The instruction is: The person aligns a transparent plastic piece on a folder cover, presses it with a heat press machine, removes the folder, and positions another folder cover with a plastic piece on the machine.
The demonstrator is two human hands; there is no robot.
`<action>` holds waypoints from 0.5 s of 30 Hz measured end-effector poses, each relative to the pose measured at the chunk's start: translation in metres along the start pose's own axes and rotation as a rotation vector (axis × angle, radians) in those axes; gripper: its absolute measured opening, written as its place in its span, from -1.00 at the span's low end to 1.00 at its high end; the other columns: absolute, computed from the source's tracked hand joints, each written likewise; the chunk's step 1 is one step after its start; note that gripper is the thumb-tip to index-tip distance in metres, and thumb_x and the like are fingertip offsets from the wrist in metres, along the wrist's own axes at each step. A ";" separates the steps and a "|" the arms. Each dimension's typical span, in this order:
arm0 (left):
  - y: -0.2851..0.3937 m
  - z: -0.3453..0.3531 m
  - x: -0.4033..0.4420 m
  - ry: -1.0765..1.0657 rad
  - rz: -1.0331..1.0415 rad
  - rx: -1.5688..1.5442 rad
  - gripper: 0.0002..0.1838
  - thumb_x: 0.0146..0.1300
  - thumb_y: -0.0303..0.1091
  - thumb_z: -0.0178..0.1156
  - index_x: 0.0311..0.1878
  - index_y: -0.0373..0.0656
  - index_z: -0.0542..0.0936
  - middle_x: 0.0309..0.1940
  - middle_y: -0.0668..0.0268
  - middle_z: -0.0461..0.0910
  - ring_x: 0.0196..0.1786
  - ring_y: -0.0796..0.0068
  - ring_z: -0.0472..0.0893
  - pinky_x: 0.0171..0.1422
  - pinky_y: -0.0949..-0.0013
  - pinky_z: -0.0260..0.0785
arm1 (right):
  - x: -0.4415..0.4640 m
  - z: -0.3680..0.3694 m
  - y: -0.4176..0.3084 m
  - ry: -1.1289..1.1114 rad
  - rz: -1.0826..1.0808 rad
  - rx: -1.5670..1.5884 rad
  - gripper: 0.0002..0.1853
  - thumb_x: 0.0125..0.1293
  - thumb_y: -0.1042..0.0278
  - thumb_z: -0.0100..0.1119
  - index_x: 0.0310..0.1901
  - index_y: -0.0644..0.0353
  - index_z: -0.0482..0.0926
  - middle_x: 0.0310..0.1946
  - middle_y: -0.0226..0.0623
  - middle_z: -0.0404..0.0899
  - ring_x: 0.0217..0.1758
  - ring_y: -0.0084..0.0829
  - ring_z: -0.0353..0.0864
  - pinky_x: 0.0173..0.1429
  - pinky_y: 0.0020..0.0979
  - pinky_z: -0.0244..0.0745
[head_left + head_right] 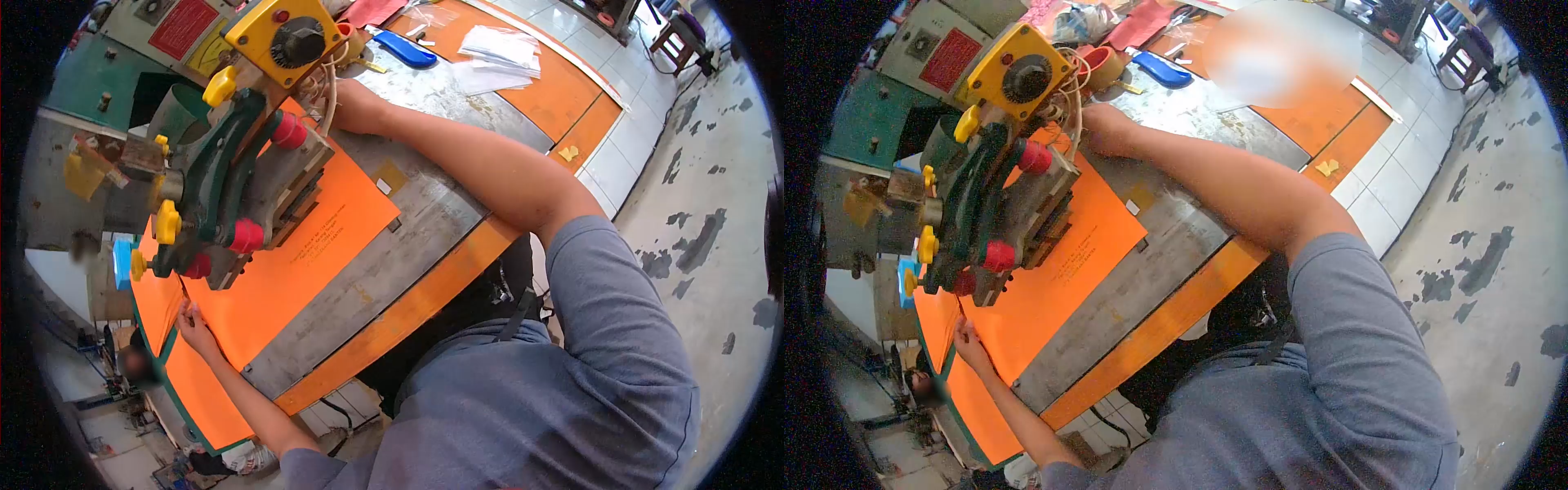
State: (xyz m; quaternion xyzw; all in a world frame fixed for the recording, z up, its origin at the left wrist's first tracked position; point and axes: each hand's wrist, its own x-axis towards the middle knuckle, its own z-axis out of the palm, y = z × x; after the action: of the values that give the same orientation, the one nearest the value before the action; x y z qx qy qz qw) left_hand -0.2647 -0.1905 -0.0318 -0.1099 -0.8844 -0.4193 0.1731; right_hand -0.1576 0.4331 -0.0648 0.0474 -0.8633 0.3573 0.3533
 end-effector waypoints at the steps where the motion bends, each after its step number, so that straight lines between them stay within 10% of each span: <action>1: -0.001 0.002 0.001 -0.005 0.007 0.001 -0.57 0.59 -0.21 0.37 0.35 -0.27 0.63 -0.23 0.43 0.59 -0.30 0.67 0.48 -0.26 0.49 0.35 | 0.001 -0.001 -0.001 0.008 -0.004 0.030 -0.74 0.27 0.35 0.33 -0.03 0.22 0.70 -0.14 0.12 0.76 0.03 0.21 0.75 0.12 0.10 0.67; 15: -0.005 0.001 0.007 -0.047 -0.006 -0.104 -0.61 0.59 -0.32 0.35 0.36 -0.25 0.62 -0.35 0.53 0.48 -0.41 0.75 0.33 -0.40 0.53 0.12 | 0.007 0.002 0.001 -0.054 0.106 -0.030 -0.70 0.21 0.47 0.27 0.00 0.19 0.70 -0.14 0.15 0.77 0.03 0.24 0.75 0.10 0.11 0.68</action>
State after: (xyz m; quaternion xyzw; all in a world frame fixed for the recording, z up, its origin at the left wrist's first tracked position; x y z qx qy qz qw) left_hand -0.2731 -0.1921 -0.0332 -0.1260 -0.8655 -0.4626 0.1449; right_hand -0.1640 0.4335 -0.0622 0.0060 -0.8790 0.3612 0.3111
